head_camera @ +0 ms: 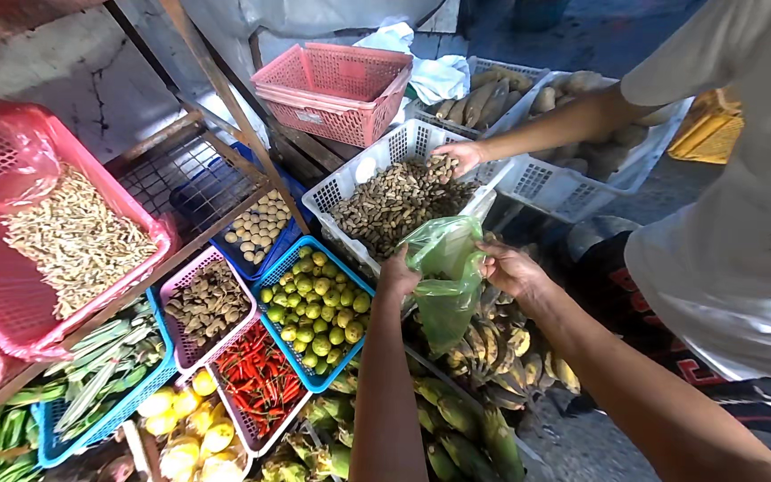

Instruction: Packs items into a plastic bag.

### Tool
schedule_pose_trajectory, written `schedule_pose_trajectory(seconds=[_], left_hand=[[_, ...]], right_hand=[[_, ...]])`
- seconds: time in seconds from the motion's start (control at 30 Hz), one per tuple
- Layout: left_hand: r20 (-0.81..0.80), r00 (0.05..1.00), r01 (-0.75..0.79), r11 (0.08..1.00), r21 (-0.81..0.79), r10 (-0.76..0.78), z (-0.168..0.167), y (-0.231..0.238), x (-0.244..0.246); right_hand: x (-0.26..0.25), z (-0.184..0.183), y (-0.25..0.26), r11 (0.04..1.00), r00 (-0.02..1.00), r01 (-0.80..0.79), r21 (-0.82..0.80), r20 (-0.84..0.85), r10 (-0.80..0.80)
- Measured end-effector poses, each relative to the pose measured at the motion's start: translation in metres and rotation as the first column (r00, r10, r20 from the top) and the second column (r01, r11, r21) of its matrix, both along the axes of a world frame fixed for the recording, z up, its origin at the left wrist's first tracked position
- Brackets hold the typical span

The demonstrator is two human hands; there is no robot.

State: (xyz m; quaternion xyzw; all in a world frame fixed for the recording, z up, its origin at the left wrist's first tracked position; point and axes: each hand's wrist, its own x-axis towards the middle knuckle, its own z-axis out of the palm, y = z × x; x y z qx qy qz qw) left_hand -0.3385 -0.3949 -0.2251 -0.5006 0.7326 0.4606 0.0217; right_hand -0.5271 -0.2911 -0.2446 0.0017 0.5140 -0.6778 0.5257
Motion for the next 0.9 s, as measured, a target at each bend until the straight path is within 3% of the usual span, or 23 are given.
schedule_pose_trajectory(seconds=[0.9], left_hand=[[0.01, 1.0, 0.026, 0.999, -0.027, -0.026, 0.0007, 0.0006, 0.0008]], right_hand=[[0.0, -0.0027, 0.0025, 1.0, 1.0, -0.017, -0.012, -0.004, 0.017]])
